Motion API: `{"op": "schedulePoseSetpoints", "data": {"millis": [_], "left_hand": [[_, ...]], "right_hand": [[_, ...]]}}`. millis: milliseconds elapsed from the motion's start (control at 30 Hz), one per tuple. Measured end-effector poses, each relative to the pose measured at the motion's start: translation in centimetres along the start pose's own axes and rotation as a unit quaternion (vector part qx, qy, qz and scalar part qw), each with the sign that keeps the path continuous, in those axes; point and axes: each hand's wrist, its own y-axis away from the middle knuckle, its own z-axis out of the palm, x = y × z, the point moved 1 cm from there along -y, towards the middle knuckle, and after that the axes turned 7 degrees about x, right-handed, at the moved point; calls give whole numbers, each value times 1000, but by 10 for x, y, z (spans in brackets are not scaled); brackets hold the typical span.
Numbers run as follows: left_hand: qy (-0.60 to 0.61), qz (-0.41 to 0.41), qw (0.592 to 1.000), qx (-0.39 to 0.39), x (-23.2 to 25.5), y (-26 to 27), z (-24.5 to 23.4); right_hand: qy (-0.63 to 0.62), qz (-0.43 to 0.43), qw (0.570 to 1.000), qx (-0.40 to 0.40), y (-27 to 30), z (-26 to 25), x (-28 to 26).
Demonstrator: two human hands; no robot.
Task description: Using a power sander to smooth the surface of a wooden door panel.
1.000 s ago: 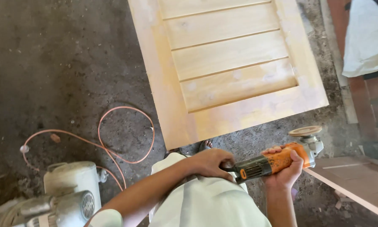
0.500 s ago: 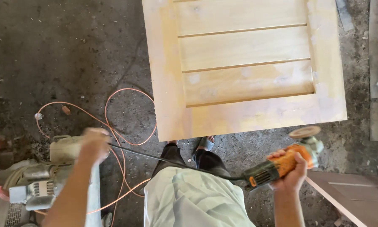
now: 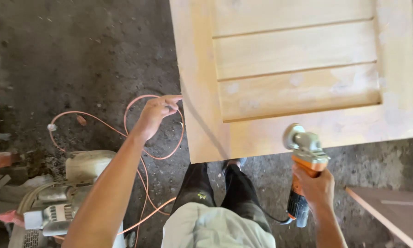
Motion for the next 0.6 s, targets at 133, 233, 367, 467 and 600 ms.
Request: {"op": "schedulePoseSetpoints", "data": {"millis": [133,233,367,467,600], "left_hand": [[-32,-82,985,146,-43,-60,38],[-56,-123,962,239,-58,-93,67],[-457,59,818,343,-61,-121,73],[-467,147,814,312,-61,-117,95],[-256,-56,961,84,-51,-68,160]], "right_hand": [[103,44,994,9,-1,54,6],[256,21,966,11,-4,78,6],[293,-95,951,36,-15,105,10],[317,-134,937,60,-29,122,0],[330,-44,942,28,-46,159,-43]]}}
